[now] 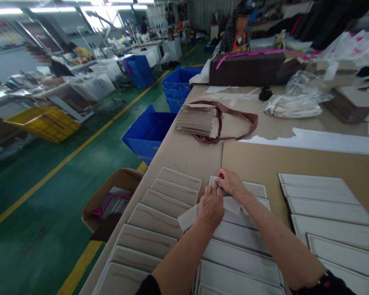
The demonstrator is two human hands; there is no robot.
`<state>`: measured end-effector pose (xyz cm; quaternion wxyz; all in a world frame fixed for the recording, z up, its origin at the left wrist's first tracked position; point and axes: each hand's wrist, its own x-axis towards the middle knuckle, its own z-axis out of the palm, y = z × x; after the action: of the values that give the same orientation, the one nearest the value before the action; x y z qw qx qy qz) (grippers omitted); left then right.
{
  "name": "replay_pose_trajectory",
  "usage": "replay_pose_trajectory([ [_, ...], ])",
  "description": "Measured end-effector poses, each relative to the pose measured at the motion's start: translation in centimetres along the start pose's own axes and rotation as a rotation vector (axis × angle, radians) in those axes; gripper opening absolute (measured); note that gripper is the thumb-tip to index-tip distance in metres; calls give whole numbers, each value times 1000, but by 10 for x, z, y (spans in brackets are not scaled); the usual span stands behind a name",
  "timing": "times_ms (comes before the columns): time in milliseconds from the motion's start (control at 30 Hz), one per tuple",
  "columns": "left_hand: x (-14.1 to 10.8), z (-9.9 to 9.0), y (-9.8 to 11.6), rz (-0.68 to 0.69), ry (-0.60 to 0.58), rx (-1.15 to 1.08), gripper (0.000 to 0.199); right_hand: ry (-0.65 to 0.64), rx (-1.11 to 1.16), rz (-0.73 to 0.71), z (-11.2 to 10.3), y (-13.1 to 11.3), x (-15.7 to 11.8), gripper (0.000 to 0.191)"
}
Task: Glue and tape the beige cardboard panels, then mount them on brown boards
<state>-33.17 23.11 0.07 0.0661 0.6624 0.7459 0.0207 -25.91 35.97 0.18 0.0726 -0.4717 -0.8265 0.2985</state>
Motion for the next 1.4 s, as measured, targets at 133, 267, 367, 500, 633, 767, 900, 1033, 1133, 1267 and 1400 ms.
replay_pose_trajectory([
  [133, 1, -2, -1, 5, -22, -12, 37, -1, -19, 11, -17, 12, -9, 14],
  [267, 2, -3, -2, 15, -23, -7, 36, 2, 29, 71, -46, 43, -29, 11],
  [367, 3, -4, -3, 29, -27, 5, 35, 30, 272, 225, -64, 69, -44, 13],
  [500, 4, -3, -4, 34, -39, 16, 35, 95, 498, 407, -69, 89, -56, 19],
  [633, 4, 0, -5, 46, -18, 11, 34, 146, 432, 459, -60, 97, -58, 19],
  [767, 4, 0, -6, 55, -5, 16, 33, 253, 177, 381, -52, 103, -59, 16],
  [900, 4, -1, -6, 55, 5, 22, 34, 268, 113, 364, -48, 103, -66, 17],
  [1033, 4, 0, -6, 51, 8, 29, 35, 286, 86, 373, -45, 100, -71, 19],
  [1133, 4, 1, -7, 52, 9, 25, 38, 296, 85, 381, -41, 101, -71, 19],
  [1267, 4, 4, -7, 56, 11, 24, 39, 312, 119, 368, -39, 103, -74, 19],
  [1400, 5, 5, -7, 52, -5, 27, 42, 334, 156, 380, -38, 105, -78, 20],
])
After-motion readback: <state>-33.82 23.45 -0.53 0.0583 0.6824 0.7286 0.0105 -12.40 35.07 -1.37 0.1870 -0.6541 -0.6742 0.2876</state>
